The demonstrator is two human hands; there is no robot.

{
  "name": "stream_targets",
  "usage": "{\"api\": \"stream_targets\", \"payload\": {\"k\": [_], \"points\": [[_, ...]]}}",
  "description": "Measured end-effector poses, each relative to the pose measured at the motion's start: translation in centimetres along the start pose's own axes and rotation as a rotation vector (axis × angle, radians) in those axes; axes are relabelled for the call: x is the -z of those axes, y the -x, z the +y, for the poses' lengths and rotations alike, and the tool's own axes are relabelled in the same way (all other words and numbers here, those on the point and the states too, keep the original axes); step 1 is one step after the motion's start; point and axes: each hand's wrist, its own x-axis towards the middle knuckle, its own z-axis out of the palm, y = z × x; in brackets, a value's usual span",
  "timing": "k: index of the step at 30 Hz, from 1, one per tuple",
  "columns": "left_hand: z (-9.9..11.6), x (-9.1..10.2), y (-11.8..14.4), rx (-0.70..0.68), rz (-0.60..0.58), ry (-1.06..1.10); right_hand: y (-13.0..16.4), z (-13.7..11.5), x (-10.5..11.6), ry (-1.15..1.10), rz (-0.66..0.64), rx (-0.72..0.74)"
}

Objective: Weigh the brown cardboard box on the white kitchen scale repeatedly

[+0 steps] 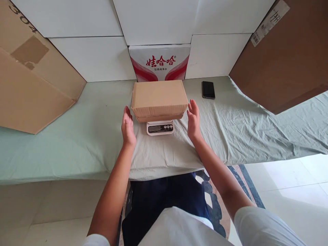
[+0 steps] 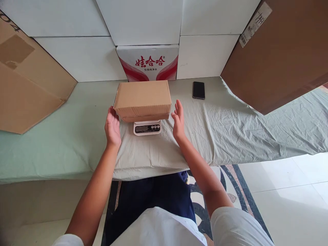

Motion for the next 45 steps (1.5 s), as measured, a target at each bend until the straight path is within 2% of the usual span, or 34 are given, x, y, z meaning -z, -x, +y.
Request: {"api": "stream_targets", "payload": {"k": [8, 25, 33, 45], "points": [[0.0, 0.0, 0.0, 0.001, -0.008, -0.002, -0.1, 0.8, 0.1, 0.03, -0.04, 0.019], [0.1, 0.0, -0.2, 0.047, -0.042, -0.007, -0.2, 0.2, -0.3, -0.005, -0.077, -0.003], [1.3, -0.7, -0.1, 0.071, -0.031, 0.012, 0.0, -1.0, -0.9, -0.023, -0.105, 0.052], [0.9, -0.8, 0.0, 0.043, -0.054, 0.083, 0.1, -1.8, -1.2, -0.033, -0.1, 0.033]]}}
